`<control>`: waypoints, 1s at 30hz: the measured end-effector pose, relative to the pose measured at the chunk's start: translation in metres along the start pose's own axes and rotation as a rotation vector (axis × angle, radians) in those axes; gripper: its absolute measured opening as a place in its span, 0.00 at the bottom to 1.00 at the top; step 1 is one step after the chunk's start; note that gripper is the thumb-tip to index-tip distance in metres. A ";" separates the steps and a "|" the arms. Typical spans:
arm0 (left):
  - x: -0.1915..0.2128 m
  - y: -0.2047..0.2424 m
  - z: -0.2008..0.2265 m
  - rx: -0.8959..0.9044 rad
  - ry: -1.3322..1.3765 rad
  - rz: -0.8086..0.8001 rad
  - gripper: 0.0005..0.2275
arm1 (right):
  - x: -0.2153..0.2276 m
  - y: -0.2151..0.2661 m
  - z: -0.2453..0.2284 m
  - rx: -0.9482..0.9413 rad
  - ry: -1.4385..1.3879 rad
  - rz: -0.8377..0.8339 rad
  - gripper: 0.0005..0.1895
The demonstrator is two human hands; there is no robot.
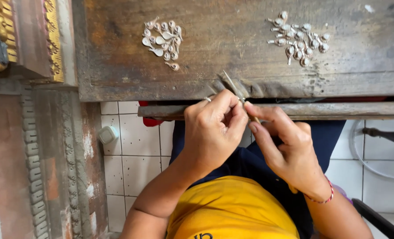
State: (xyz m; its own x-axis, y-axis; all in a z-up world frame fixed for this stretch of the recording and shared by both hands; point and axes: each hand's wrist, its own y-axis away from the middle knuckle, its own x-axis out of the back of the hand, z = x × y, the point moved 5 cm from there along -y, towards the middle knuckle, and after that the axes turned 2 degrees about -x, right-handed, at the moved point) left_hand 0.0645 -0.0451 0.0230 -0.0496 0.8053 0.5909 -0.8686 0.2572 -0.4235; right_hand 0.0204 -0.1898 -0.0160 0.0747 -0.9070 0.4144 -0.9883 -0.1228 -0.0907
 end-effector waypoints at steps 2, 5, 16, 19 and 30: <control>0.000 -0.001 -0.002 0.008 0.011 -0.002 0.09 | 0.002 0.011 0.000 -0.036 -0.013 0.006 0.17; -0.001 0.000 -0.004 0.017 0.027 -0.008 0.09 | 0.005 0.027 0.001 -0.112 -0.089 0.008 0.17; 0.000 0.000 -0.007 0.006 0.027 -0.032 0.08 | 0.000 0.027 -0.001 -0.130 -0.084 0.016 0.16; 0.002 -0.001 -0.006 -0.012 0.037 -0.042 0.09 | -0.002 0.028 0.006 -0.107 -0.040 0.088 0.16; 0.003 -0.002 -0.004 -0.016 0.035 -0.052 0.07 | -0.006 0.029 0.005 0.008 0.121 0.085 0.18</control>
State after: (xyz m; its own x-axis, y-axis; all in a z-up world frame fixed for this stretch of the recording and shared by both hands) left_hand 0.0681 -0.0412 0.0223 0.0131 0.8089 0.5878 -0.8615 0.3075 -0.4041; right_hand -0.0085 -0.1898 -0.0259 -0.0267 -0.8594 0.5106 -0.9892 -0.0511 -0.1377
